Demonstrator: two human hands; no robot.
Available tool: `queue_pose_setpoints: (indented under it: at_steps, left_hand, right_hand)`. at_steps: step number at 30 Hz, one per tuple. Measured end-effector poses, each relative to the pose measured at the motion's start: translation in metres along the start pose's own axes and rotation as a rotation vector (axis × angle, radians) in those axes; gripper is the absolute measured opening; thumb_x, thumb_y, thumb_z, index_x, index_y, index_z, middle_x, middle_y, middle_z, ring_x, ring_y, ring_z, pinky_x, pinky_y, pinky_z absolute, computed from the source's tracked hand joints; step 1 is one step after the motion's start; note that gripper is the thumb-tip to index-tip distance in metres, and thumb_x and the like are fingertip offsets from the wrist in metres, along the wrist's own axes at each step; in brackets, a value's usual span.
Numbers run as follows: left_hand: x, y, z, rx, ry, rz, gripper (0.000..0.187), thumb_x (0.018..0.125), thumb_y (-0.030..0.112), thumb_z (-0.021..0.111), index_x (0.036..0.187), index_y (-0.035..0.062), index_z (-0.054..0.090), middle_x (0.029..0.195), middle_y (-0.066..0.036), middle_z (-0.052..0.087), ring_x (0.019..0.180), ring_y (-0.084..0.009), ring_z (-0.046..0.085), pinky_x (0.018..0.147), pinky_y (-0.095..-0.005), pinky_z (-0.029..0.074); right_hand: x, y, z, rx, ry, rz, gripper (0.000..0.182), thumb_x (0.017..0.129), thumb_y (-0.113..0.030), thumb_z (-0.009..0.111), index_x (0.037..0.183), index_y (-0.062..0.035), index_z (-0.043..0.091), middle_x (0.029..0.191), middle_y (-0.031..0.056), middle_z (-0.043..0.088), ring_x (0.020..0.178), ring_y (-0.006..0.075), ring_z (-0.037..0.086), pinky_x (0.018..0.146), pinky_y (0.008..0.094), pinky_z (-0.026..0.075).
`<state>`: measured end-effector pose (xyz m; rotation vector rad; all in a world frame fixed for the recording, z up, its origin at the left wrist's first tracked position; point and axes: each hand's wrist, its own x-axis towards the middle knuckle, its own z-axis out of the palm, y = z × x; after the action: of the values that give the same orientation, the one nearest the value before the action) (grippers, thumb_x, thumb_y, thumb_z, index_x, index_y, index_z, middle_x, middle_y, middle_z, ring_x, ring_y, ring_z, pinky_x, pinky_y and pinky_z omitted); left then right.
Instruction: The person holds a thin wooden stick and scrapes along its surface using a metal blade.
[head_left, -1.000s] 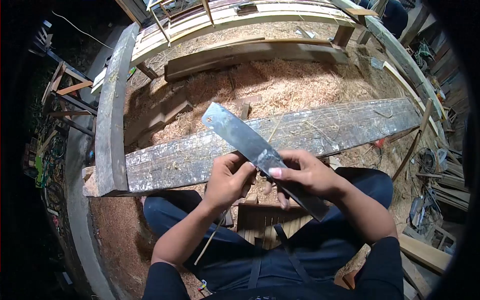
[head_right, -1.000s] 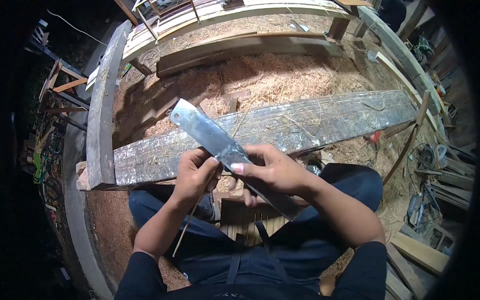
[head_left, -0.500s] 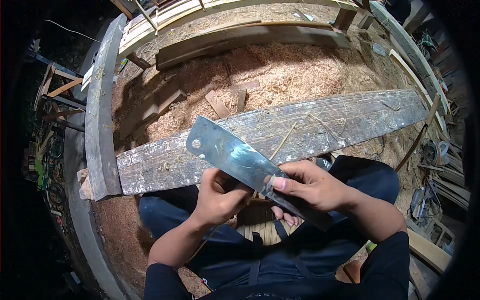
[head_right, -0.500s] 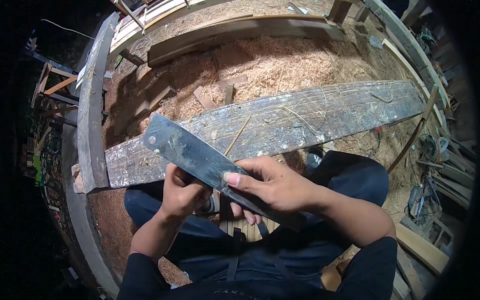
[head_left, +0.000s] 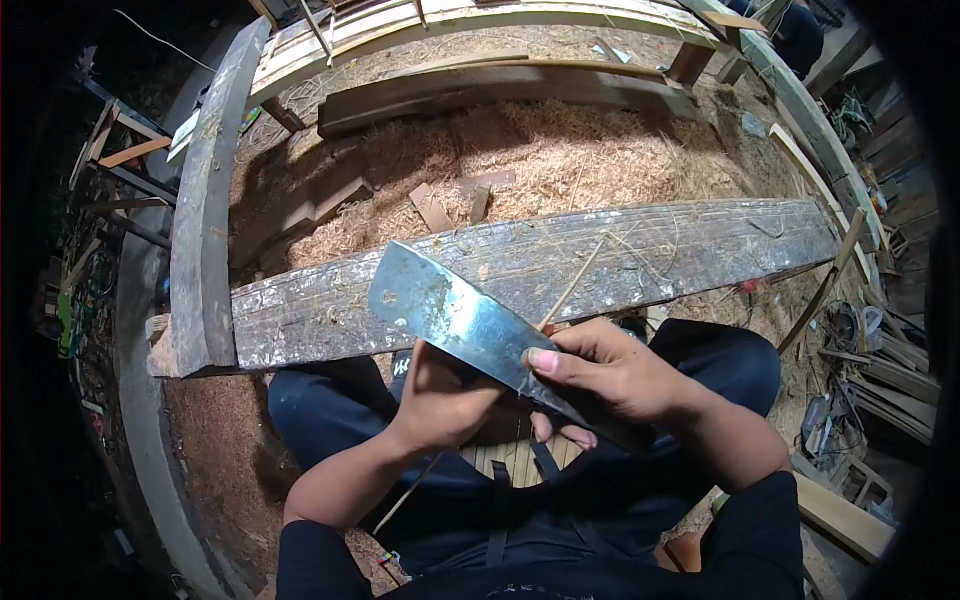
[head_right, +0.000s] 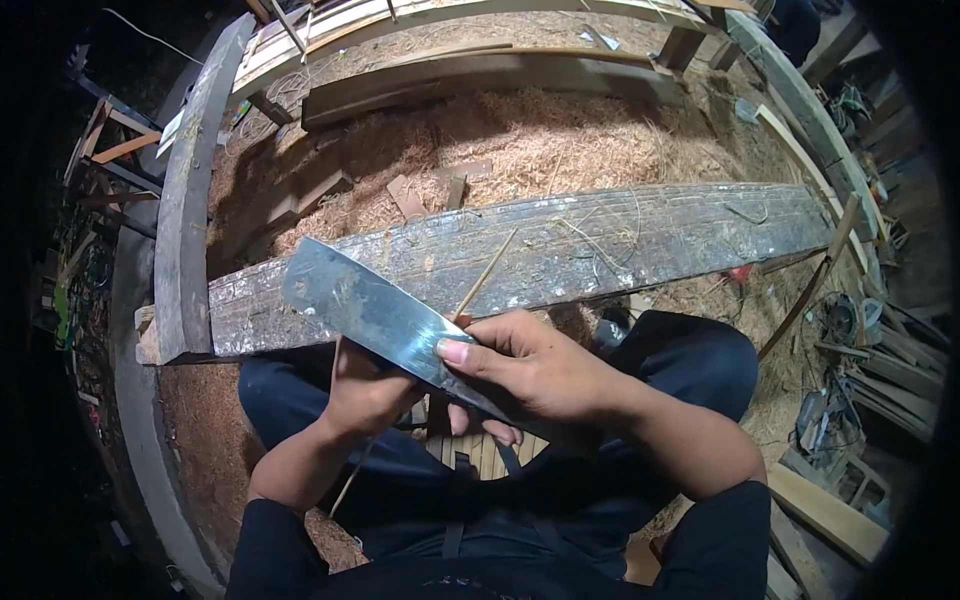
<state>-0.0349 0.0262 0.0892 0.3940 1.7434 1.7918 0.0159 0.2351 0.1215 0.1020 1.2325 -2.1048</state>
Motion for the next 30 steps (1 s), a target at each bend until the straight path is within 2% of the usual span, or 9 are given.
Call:
queue_pose_setpoints:
  at_steps: [2, 3, 7, 14, 16, 20, 25, 29, 30]
  left_hand:
    - [-0.002, -0.013, -0.003, -0.041, -0.001, 0.167, 0.023, 0.082, -0.005, 0.068, 0.105, -0.0025, 0.069, 0.098, -0.010, 0.073, 0.093, -0.0174, 0.070, 0.085, -0.0320, 0.053]
    - [0.001, -0.010, -0.008, 0.252, -0.044, 0.295, 0.024, 0.079, -0.005, 0.068, 0.103, -0.0018, 0.070, 0.098, -0.011, 0.073, 0.091, -0.0199, 0.070, 0.082, -0.0337, 0.053]
    - [-0.007, -0.021, -0.014, 0.378, -0.080, 0.374, 0.025, 0.078, -0.001, 0.071, 0.102, 0.0018, 0.072, 0.097, -0.011, 0.071, 0.087, -0.0258, 0.069, 0.081, -0.0376, 0.052]
    - [-0.009, -0.011, -0.015, 0.655, -0.115, 0.454, 0.021, 0.080, 0.005, 0.071, 0.101, 0.0054, 0.073, 0.099, -0.009, 0.071, 0.088, -0.0275, 0.069, 0.084, -0.0425, 0.051]
    - [-0.008, -0.009, -0.017, 1.094, -0.131, 0.733, 0.019, 0.081, 0.006, 0.071, 0.100, 0.0062, 0.073, 0.097, -0.008, 0.070, 0.088, -0.0269, 0.069, 0.083, -0.0416, 0.051]
    - [-0.011, -0.008, -0.013, 0.966, -0.115, 0.618, 0.021, 0.077, 0.004, 0.071, 0.098, 0.0072, 0.073, 0.095, -0.008, 0.070, 0.087, -0.0279, 0.069, 0.083, -0.0420, 0.051]
    - [-0.014, -0.003, -0.010, 0.529, -0.098, 0.194, 0.019, 0.079, 0.000, 0.069, 0.097, 0.0065, 0.073, 0.088, -0.008, 0.068, 0.085, -0.0255, 0.067, 0.082, -0.0404, 0.050]
    - [-0.010, -0.005, -0.012, 0.931, -0.142, 0.587, 0.011, 0.089, 0.002, 0.067, 0.098, 0.0017, 0.073, 0.080, -0.006, 0.068, 0.073, -0.0164, 0.065, 0.069, -0.0328, 0.050]
    - [-0.011, 0.003, -0.006, 0.489, -0.070, 0.268, 0.011, 0.092, 0.003, 0.066, 0.100, -0.0009, 0.073, 0.078, -0.005, 0.067, 0.067, -0.0123, 0.062, 0.062, -0.0293, 0.048]
  right_hand:
    - [-0.002, -0.004, 0.000, -0.057, -0.011, 0.020, 0.037, 0.109, -0.029, 0.047, 0.105, 0.0044, 0.062, 0.076, 0.0103, 0.068, 0.050, 0.0098, 0.056, 0.047, 0.0225, 0.045]
    - [-0.003, -0.004, 0.000, -0.050, -0.014, 0.016, 0.037, 0.109, -0.029, 0.047, 0.105, 0.0044, 0.062, 0.076, 0.0103, 0.068, 0.050, 0.0098, 0.056, 0.047, 0.0225, 0.045]
    - [-0.006, 0.004, -0.002, -0.139, 0.028, 0.067, 0.041, 0.107, -0.033, 0.052, 0.093, 0.0020, 0.066, 0.068, 0.0039, 0.064, 0.049, 0.0060, 0.054, 0.045, 0.0213, 0.041]
    - [-0.010, 0.002, -0.001, -0.206, 0.103, 0.079, 0.036, 0.106, -0.033, 0.054, 0.102, 0.0003, 0.069, 0.066, 0.0019, 0.063, 0.049, 0.0049, 0.052, 0.045, 0.0212, 0.041]
    - [-0.010, 0.003, -0.001, -0.205, 0.138, 0.074, 0.035, 0.106, -0.032, 0.055, 0.103, -0.0005, 0.070, 0.066, 0.0012, 0.063, 0.050, 0.0045, 0.052, 0.046, 0.0211, 0.041]
    - [-0.010, 0.003, -0.003, -0.237, 0.136, 0.073, 0.035, 0.105, -0.033, 0.055, 0.103, -0.0004, 0.070, 0.067, 0.0005, 0.063, 0.051, 0.0042, 0.052, 0.047, 0.0213, 0.041]
    - [-0.008, 0.005, -0.003, -0.269, 0.148, 0.059, 0.035, 0.105, -0.032, 0.056, 0.102, -0.0001, 0.070, 0.066, 0.0000, 0.062, 0.053, 0.0044, 0.053, 0.048, 0.0217, 0.041]
    - [-0.007, 0.011, -0.005, -0.292, 0.179, 0.002, 0.035, 0.105, -0.032, 0.056, 0.101, -0.0001, 0.070, 0.066, 0.0007, 0.062, 0.051, 0.0049, 0.053, 0.046, 0.0216, 0.042]
    - [-0.008, 0.009, -0.005, -0.283, 0.239, -0.007, 0.035, 0.105, -0.032, 0.055, 0.099, 0.0002, 0.069, 0.065, 0.0008, 0.062, 0.050, 0.0052, 0.054, 0.045, 0.0216, 0.042]
